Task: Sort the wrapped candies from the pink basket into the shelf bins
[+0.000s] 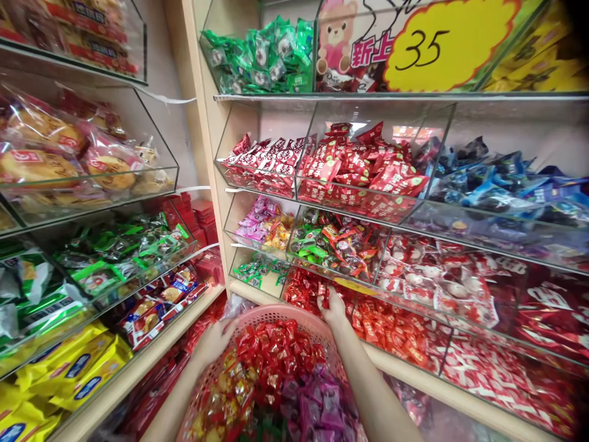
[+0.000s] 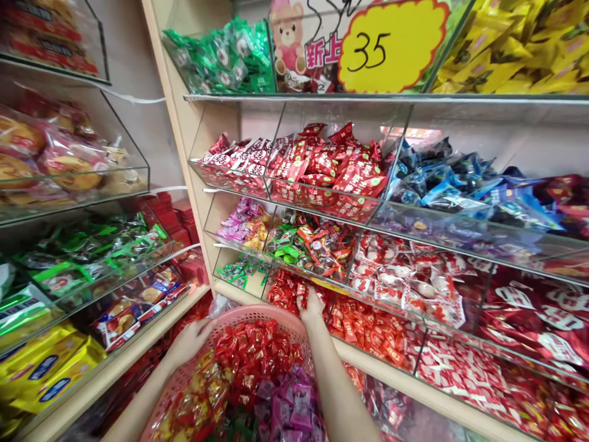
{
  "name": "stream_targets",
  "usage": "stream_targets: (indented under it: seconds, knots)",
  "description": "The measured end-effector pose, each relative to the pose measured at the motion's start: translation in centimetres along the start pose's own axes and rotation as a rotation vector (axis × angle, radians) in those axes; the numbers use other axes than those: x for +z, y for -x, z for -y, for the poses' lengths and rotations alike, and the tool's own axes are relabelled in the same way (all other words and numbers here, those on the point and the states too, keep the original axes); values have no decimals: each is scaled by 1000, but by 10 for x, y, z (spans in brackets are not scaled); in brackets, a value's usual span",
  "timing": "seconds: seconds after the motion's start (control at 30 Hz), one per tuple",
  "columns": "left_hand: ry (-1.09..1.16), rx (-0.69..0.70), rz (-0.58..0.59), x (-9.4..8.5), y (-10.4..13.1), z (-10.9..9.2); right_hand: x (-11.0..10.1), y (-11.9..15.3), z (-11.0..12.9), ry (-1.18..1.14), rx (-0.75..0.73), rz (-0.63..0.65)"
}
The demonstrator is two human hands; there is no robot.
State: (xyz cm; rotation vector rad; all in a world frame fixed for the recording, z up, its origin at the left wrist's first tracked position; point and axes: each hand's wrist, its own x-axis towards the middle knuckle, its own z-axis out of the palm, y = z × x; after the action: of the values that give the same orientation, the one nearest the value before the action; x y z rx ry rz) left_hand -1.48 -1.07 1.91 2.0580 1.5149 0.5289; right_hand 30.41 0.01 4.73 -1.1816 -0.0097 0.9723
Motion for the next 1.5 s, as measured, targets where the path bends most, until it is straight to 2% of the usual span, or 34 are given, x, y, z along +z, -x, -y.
stream_targets:
  seconds: [0.13, 0.3, 0.43, 0.53, 0.67, 0.8, 0.9, 1.1, 1.33, 1.5]
  knots:
    - [-46, -4, 10, 1, -1, 1, -2, 24, 1, -53, 41, 117]
    - [-92, -19, -27, 1, 0, 1, -15, 62, -17, -81, 169, 217]
    - [-65, 17, -33, 0, 2, -5, -20, 83, -34, -80, 232, 195]
    - [-93, 8, -68, 1, 2, -10, -19, 91, -41, -23, 167, 174]
    - [-90, 14, -121, 4, -1, -17, -21, 96, -55, 66, 70, 180]
    - [-150, 8, 2, 9, -4, -22, -25, 95, -71, 145, 94, 156]
    - [-182, 7, 23, 11, -5, -22, -27, 90, -77, 151, 109, 139]
    - [-218, -3, 21, 13, -4, -18, -28, 82, -78, 159, 121, 128]
    - [-188, -40, 30, 13, -2, -19, -24, 83, -78, 125, 136, 212]
    - [-157, -43, 26, 12, 0, -19, -26, 83, -74, 99, 154, 192]
